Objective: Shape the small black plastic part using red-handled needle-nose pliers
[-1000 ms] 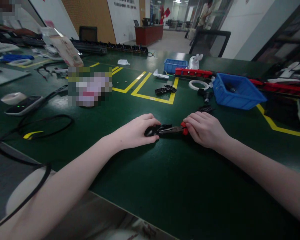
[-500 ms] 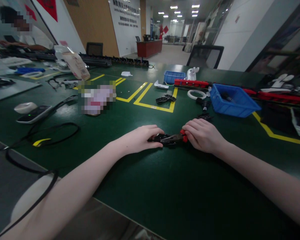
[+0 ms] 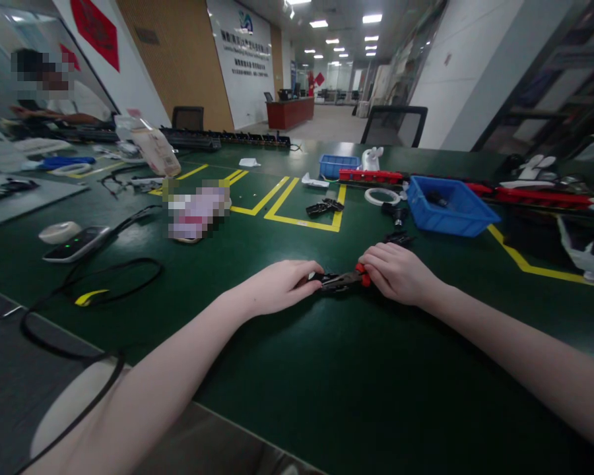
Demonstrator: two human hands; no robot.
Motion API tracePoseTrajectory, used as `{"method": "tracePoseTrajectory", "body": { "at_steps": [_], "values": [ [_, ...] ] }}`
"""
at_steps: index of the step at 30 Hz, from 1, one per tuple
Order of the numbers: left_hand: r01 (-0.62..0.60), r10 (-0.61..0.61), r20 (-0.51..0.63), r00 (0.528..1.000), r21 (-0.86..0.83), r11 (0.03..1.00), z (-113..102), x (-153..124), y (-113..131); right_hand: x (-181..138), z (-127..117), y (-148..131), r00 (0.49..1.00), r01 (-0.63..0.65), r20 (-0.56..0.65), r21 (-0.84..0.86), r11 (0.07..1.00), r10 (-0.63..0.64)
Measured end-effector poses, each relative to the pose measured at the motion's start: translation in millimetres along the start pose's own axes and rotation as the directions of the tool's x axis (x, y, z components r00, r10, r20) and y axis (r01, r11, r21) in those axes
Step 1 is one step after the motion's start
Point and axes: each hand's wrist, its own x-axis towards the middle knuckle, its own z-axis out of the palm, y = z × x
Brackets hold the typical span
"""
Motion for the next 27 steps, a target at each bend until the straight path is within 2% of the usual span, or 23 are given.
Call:
{"method": "tracePoseTrajectory", "body": {
  "at_steps": [21,27],
  "values": [
    [-0.005,0.004,0.017,1.000,0.051,0.999,-1.1,-0.1,1.0,-3.8,-0.8,1.5,0.997,-0.069,-0.024,0.070,0.995,0.071],
    [-0.011,0.008,0.023,1.000,0.148,0.989,-1.9,-1.8,3.0,-5.9,-0.7,2.6,0.991,-0.121,-0.049,0.085,0.989,0.125]
  ]
}}
